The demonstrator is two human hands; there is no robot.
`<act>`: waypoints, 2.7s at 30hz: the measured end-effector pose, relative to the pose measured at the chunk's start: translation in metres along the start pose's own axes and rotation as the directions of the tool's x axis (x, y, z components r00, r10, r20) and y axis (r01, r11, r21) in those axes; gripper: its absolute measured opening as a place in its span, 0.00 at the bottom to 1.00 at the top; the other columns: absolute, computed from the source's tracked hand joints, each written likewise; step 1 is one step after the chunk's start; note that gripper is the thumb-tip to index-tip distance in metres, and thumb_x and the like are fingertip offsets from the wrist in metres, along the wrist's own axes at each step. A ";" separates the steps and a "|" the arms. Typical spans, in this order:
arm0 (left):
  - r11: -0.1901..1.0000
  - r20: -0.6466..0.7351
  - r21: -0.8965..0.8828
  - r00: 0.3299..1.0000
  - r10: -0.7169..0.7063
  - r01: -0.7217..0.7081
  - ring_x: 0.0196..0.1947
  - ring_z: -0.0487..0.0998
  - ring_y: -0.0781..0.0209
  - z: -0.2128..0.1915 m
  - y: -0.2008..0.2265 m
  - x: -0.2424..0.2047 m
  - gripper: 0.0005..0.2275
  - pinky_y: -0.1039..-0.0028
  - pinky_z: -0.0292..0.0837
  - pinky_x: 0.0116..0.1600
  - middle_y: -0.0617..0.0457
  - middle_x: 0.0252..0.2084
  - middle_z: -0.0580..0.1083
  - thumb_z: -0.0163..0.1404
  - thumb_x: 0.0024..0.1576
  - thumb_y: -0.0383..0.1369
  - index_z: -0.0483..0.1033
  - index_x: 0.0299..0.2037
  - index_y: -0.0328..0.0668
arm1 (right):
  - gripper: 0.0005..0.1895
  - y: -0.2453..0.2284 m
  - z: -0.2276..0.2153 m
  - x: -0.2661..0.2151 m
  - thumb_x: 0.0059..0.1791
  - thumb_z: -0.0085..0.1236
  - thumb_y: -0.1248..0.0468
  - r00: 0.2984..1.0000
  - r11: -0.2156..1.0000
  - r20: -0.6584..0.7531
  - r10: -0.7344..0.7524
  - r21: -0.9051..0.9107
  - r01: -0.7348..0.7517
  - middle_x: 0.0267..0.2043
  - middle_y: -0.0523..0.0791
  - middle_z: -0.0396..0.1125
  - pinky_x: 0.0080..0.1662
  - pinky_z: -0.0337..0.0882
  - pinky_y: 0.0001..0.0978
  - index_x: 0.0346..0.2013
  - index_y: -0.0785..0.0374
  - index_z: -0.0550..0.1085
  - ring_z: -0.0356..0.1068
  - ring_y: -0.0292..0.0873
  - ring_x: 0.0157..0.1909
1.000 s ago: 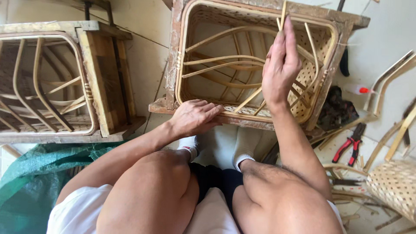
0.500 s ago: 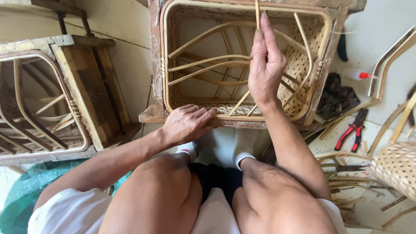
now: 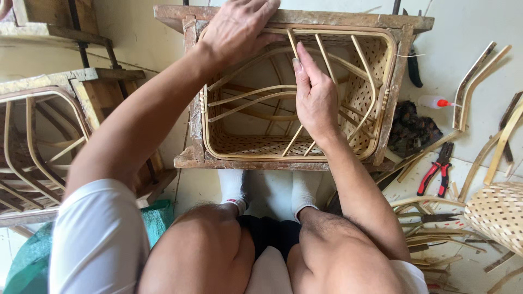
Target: The person inserts curved bamboo strips into a rectangular basket frame, taps them into place with a hammer, and applies glue along the frame edges to secure the strips.
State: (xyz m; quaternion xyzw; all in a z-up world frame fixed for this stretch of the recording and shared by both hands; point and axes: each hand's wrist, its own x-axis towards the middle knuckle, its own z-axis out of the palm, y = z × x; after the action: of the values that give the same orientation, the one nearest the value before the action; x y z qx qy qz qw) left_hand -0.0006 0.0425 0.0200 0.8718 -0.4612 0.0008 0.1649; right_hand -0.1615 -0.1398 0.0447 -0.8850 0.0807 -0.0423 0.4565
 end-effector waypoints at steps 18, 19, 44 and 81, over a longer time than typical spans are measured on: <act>0.987 0.092 -0.145 0.994 -0.051 0.064 0.51 0.76 0.44 -0.005 -0.004 -0.001 0.26 0.56 0.70 0.60 0.40 0.50 0.76 0.56 0.67 0.51 0.71 0.59 0.33 | 0.20 -0.011 0.003 0.002 0.58 0.47 0.57 0.993 0.985 0.022 0.119 -0.127 -0.115 0.33 0.46 0.71 0.21 0.63 0.25 0.63 0.59 0.72 0.59 0.35 0.19; 0.991 0.059 -0.127 0.998 -0.034 0.041 0.52 0.76 0.43 -0.007 -0.002 0.000 0.28 0.55 0.69 0.61 0.38 0.52 0.76 0.58 0.65 0.49 0.70 0.62 0.31 | 0.19 -0.015 0.001 0.002 0.58 0.50 0.57 1.000 0.979 -0.019 -0.011 -0.206 0.007 0.40 0.49 0.71 0.23 0.67 0.23 0.62 0.61 0.72 0.63 0.35 0.24; 0.832 -0.366 -0.235 0.747 -0.555 0.502 0.60 0.76 0.53 -0.041 0.050 -0.138 0.15 0.61 0.73 0.66 0.42 0.58 0.77 0.60 0.65 0.28 0.76 0.60 0.33 | 0.16 0.103 -0.245 -0.145 0.68 0.46 0.76 0.894 0.979 -0.447 0.023 -0.173 -0.111 0.41 0.53 0.69 0.39 0.75 0.29 0.71 0.79 0.66 0.73 0.41 0.39; 0.962 -0.044 0.240 0.991 -0.125 0.131 0.53 0.68 0.59 0.001 0.005 -0.079 0.09 0.70 0.69 0.63 0.53 0.52 0.70 0.49 0.71 0.32 0.76 0.58 0.44 | 0.11 0.272 -0.246 -0.274 0.57 0.59 0.66 0.755 0.763 -0.541 0.371 -0.286 -0.579 0.44 0.53 0.77 0.44 0.76 0.35 0.53 0.68 0.77 0.77 0.43 0.41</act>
State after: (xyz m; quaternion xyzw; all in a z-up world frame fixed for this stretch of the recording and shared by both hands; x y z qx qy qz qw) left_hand -0.0504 0.1028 0.0090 0.9133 -0.3980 0.0588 0.0634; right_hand -0.4956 -0.4423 -0.0349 -0.8763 0.4203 -0.1075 0.2093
